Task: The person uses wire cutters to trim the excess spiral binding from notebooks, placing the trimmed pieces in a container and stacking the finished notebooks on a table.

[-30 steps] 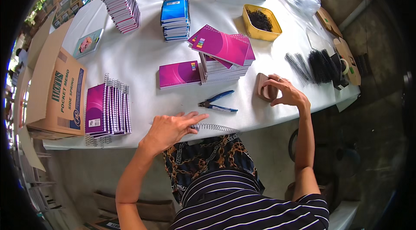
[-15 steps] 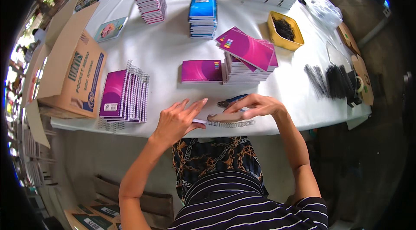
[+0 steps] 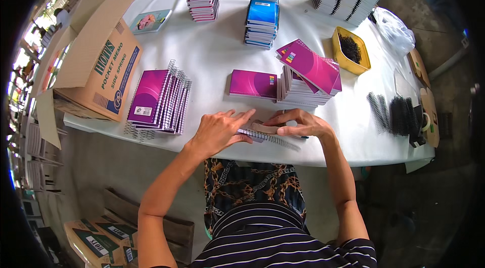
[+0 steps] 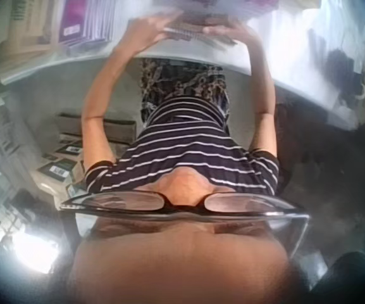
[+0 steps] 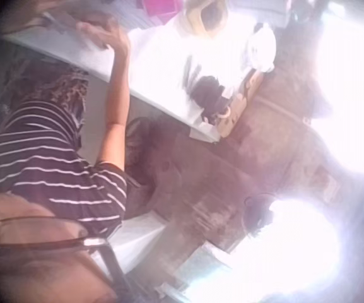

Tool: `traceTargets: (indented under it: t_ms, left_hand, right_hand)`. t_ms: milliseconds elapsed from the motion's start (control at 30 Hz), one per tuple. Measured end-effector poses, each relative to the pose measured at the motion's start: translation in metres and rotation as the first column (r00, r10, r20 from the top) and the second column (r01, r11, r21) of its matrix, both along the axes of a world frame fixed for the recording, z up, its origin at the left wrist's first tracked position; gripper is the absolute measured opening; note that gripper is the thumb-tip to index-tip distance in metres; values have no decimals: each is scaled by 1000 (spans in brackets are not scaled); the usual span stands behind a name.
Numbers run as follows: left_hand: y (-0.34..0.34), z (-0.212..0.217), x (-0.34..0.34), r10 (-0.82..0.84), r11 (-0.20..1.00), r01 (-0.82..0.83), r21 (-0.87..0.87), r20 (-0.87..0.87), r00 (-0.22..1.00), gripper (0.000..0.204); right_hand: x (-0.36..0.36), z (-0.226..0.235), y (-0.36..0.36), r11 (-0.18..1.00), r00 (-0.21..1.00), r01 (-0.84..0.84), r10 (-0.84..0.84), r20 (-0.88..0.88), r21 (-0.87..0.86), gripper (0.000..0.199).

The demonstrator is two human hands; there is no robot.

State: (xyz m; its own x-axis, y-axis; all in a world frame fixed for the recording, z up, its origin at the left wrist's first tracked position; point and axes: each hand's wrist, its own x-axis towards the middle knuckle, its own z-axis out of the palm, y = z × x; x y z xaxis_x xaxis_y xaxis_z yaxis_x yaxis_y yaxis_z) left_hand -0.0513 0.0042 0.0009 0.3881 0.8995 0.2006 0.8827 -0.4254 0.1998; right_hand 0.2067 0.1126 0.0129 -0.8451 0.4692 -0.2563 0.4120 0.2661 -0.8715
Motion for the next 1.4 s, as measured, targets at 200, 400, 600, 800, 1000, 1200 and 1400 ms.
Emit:
traceTargets:
  t_ms: [200, 400, 600, 800, 1000, 1200, 1400]
  left_hand:
    - [0, -7, -9, 47, 998, -45, 47, -48, 998, 81]
    - [-2, -6, -14, 117, 993, -114, -43, 90, 989, 89]
    - [0, -14, -16, 139, 990, -142, -22, 393, 909, 95]
    - [-4, -34, -19, 232, 973, -123, -197, 807, 543, 106]
    - [-4, -45, -20, 229, 973, -106, -203, 849, 477, 105]
    - [-5, -50, -22, 242, 970, -103, -219, 854, 460, 102]
    - [-5, -45, -23, 282, 959, -92, -269, 860, 424, 106]
  right_hand:
    - [-6, -1, 5, 992, 988, -52, 35, -150, -114, 75]
    - [-25, 0, 9, 998, 999, -39, 40, 26, -51, 74]
    - [-21, -16, 17, 993, 965, -67, 40, -261, -95, 64]
    - [-38, -3, 14, 998, 993, -50, 44, -112, -48, 65]
    - [-37, -20, 23, 981, 950, -105, 52, -307, -161, 59]
    - [-49, -8, 18, 990, 945, -114, 83, -316, -81, 59]
    - [-58, -6, 16, 987, 965, -66, 26, -260, -146, 64]
